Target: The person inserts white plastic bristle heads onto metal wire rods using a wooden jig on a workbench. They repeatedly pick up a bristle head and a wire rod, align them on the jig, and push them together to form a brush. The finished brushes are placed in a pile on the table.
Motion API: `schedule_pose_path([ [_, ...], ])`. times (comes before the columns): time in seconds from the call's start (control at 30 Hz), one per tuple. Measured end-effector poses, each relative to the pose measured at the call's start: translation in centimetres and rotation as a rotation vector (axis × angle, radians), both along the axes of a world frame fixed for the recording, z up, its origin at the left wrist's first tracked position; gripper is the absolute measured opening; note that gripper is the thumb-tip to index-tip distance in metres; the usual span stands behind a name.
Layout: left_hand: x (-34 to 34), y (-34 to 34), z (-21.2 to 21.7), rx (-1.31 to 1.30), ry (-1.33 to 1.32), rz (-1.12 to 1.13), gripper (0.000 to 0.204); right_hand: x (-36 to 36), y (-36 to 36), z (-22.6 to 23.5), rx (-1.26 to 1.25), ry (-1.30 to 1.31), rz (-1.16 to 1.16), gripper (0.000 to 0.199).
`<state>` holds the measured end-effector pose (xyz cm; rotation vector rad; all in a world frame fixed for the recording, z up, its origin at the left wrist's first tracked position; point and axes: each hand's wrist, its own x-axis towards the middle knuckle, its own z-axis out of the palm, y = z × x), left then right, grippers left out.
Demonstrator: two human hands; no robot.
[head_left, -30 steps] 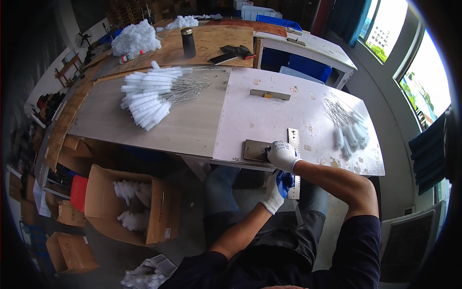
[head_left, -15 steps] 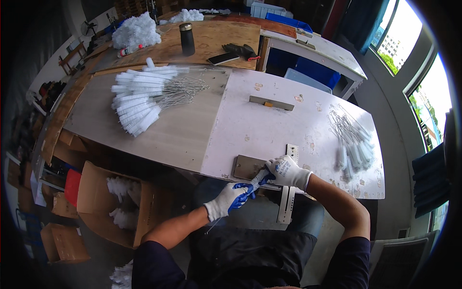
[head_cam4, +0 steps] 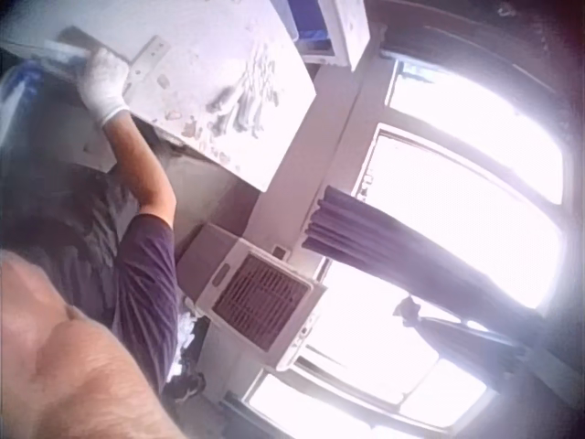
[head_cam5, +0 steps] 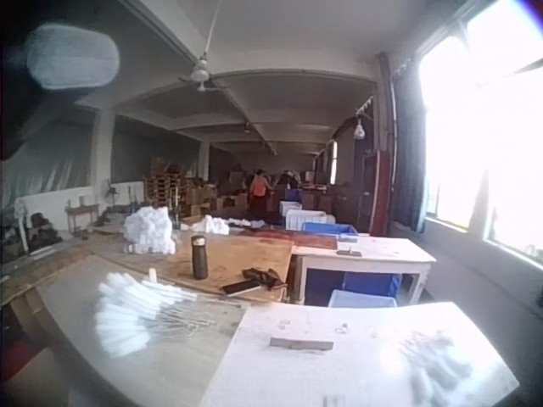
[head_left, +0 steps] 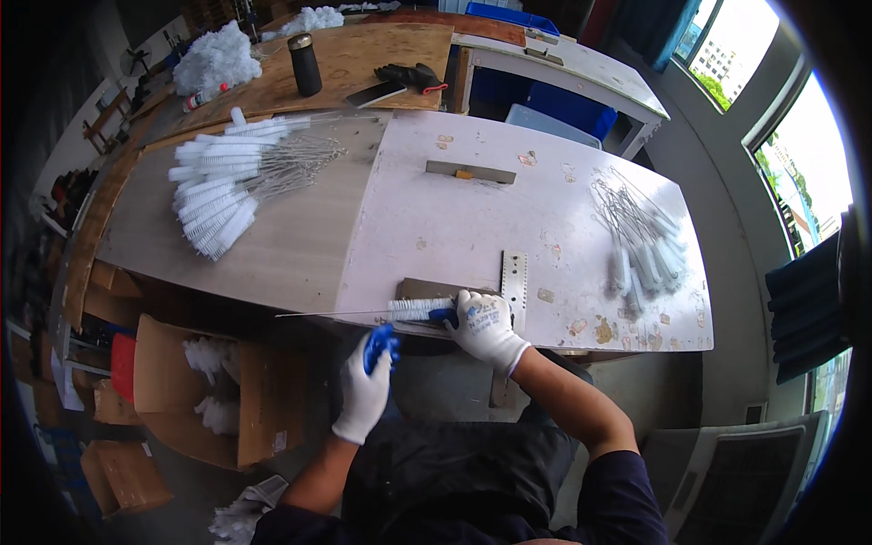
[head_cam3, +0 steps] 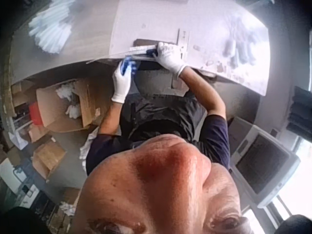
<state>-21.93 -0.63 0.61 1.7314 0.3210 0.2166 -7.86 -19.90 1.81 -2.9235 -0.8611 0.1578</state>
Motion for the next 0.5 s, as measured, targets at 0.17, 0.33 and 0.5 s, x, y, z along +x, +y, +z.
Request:
schedule_pose_path([
  [0.17,7.8,-2.3,-1.9,-0.671,-0.107,0.331,0.031,-0.3,-0.6,-0.4,0.118,0.009,-0.068,0.041],
  [0.33,15.2,-2.0,-3.1,-0.921,-0.094,0.547,0.025,1.3,-1.3,-0.7,0.018,-0.019,0.107,0.037],
  [0.5,19.4,-3.6,-0.5,-0.759,-0.016,0.561,0.012,3.5,-2.2,-1.5,0.006,-0.021,0.228,0.035],
])
